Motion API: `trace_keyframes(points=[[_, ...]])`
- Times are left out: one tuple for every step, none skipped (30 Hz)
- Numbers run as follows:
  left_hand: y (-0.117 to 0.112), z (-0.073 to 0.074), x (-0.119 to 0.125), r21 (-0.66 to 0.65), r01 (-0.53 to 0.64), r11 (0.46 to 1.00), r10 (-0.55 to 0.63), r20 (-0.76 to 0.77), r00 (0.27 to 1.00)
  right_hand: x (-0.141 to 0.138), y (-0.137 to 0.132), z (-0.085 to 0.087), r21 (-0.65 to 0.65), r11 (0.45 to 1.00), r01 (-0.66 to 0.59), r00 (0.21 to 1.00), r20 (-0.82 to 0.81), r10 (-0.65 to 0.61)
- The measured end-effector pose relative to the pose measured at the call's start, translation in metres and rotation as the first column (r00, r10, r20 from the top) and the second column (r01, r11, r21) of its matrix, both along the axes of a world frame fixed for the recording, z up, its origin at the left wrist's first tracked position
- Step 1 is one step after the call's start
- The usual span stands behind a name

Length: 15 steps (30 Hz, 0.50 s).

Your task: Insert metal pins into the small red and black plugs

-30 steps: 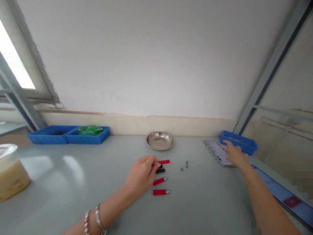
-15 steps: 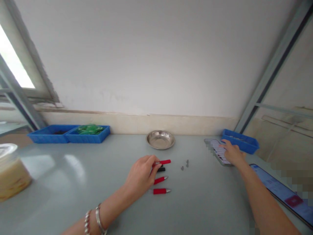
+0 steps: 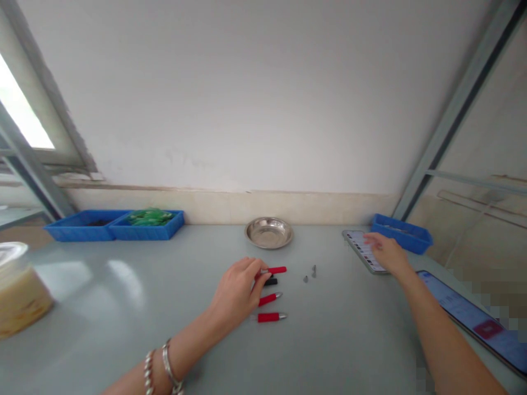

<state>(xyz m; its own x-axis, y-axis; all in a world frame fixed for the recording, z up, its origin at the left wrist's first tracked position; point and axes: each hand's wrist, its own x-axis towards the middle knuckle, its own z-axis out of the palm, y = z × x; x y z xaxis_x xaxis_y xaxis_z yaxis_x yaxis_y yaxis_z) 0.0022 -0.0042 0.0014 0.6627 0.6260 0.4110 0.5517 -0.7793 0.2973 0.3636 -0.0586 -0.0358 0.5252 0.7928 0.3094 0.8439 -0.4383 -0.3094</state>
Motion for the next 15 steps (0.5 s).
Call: trace_keyframes(points=[[0.000, 0.000, 0.000, 0.004, -0.003, 1.000, 0.003, 0.006, 1.000, -0.008, 0.001, 0.004, 0.018, 0.995, -0.095, 0.994, -0.046, 0.095], [0.000, 0.001, 0.000, 0.007, -0.005, 1.000, 0.005, 0.012, 1.000, -0.019, 0.002, 0.008, 0.027, 0.978, -0.209, 0.972, -0.100, 0.210], [0.000, 0.001, 0.000, 0.009, -0.006, 1.000, 0.006, 0.017, 1.000, -0.033, 0.003, 0.013, 0.030, 0.948, -0.317, 0.939, -0.135, 0.318], [0.001, 0.002, 0.000, 0.010, -0.006, 1.000, 0.006, 0.019, 1.000, -0.048, 0.004, 0.017, 0.022, 0.912, -0.410, 0.898, -0.167, 0.407], [0.001, 0.002, 0.000, 0.011, -0.007, 1.000, 0.006, 0.019, 1.000, -0.065, 0.004, 0.021, 0.005, 0.872, -0.490, 0.855, -0.194, 0.481], [0.001, 0.002, 0.000, 0.011, -0.008, 1.000, 0.008, 0.016, 1.000, -0.082, 0.004, 0.024, -0.015, 0.835, -0.549, 0.819, -0.205, 0.535], [0.001, 0.002, 0.000, 0.009, -0.011, 1.000, 0.010, 0.012, 1.000, -0.098, 0.004, 0.026, -0.035, 0.802, -0.596, 0.791, -0.193, 0.580], [0.001, 0.002, 0.000, 0.006, -0.011, 1.000, 0.011, 0.008, 1.000, -0.112, 0.004, 0.027, -0.050, 0.777, -0.627, 0.772, -0.168, 0.613], [0.001, 0.002, 0.000, 0.003, -0.012, 1.000, 0.012, 0.004, 1.000, -0.124, 0.004, 0.026, -0.074, 0.763, -0.642, 0.764, -0.137, 0.630], [0.001, 0.001, 0.000, -0.001, -0.010, 1.000, 0.010, 0.001, 1.000, -0.134, 0.005, 0.025, -0.101, 0.750, -0.653, 0.757, -0.105, 0.645], [0.001, 0.001, 0.000, -0.004, -0.008, 1.000, 0.008, -0.003, 1.000, -0.141, 0.006, 0.023, -0.131, 0.746, -0.653, 0.757, -0.074, 0.650], [0.002, 0.000, 0.000, -0.008, -0.006, 1.000, 0.006, -0.006, 1.000, -0.146, 0.007, 0.020, -0.158, 0.747, -0.645, 0.761, -0.045, 0.648], [0.002, 0.000, 0.000, -0.011, -0.004, 1.000, 0.004, -0.009, 1.000, -0.149, 0.008, 0.018, -0.181, 0.748, -0.638, 0.763, -0.025, 0.645], [0.002, -0.001, 0.000, -0.014, -0.005, 1.000, 0.005, -0.011, 1.000, -0.151, 0.009, 0.017, -0.204, 0.749, -0.630, 0.767, -0.014, 0.642], [0.002, -0.001, 0.000, -0.016, -0.006, 1.000, 0.006, -0.014, 1.000, -0.152, 0.009, 0.015, -0.217, 0.748, -0.627, 0.768, -0.008, 0.641]])
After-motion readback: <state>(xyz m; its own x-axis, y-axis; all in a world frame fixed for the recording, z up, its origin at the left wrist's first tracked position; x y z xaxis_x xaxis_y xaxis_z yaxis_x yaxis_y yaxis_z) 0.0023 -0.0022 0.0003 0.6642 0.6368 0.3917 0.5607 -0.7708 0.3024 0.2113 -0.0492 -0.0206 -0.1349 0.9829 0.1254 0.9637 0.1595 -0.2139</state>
